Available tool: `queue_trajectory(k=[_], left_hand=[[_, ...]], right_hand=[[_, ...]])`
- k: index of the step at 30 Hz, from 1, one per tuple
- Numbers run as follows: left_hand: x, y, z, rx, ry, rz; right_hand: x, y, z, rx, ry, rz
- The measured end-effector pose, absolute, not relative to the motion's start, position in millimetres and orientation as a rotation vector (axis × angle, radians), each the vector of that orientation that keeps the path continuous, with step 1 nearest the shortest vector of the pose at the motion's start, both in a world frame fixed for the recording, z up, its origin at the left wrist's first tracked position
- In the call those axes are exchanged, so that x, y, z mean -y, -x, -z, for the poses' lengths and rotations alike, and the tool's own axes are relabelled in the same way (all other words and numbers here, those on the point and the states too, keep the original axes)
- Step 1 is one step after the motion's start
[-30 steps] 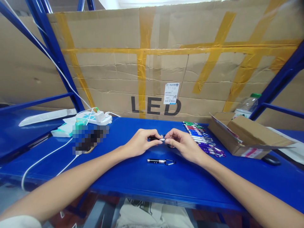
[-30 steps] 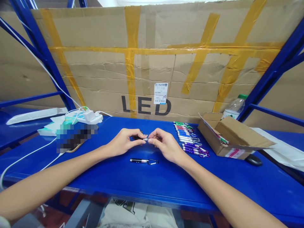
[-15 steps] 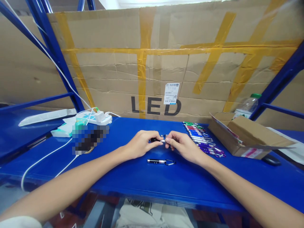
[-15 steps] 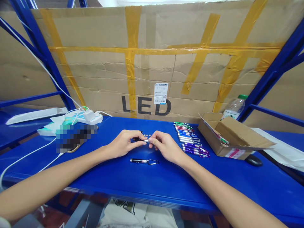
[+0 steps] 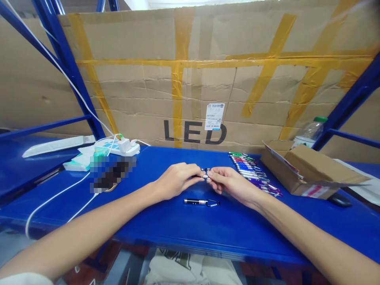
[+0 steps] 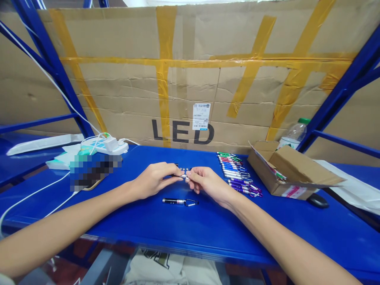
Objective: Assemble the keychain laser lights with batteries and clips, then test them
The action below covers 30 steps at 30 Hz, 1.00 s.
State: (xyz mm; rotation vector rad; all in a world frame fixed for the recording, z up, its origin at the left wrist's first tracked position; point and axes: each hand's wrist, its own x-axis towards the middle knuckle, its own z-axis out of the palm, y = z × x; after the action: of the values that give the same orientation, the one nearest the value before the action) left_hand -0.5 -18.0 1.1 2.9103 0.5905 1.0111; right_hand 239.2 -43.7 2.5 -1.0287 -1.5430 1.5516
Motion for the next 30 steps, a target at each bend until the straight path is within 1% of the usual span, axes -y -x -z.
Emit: queue_trajectory(k=[8, 11, 13, 16, 21, 23, 26, 30], left_hand=[[22.4, 0.4, -8.5, -0.525, -3.153, -1.071], [23.3, 0.7, -9.4, -0.541, -3.254, -1.03], [22.4, 0.3, -7.3, -0.566, -3.187, -1.014], [19.8, -1.5, -2.6, -0.679, -2.883, -1.042], [19.0, -5.6, -4.6, -0.836, -2.479, -1.007], [20.1, -6.9, -8.1, -0.852, -2.426, -0.987], [21.0, -8.1, -11.0, -0.871, -2.396, -0.981], [20.0, -7.7, -9.6, -0.886, -2.377, -0.975]], right_hand=[[47.2, -239.4, -9.2, 1.393, 0.99, -1.745], [47.5, -239.8, -9.7, 1.402, 0.987, -1.759], [47.1, -239.6, -8.8, 1.456, 0.997, -1.708], [46.3, -239.0, -6.2, 1.669, 1.024, -1.431], [46.7, -241.1, -0.4, 2.074, 1.071, -0.673], [46.8, -243.3, 1.8, 2.162, 1.041, -0.457], [46.3, -246.5, 3.3, 2.235, 1.013, -0.311], [45.6, -249.1, 2.6, 2.274, 1.022, -0.275]])
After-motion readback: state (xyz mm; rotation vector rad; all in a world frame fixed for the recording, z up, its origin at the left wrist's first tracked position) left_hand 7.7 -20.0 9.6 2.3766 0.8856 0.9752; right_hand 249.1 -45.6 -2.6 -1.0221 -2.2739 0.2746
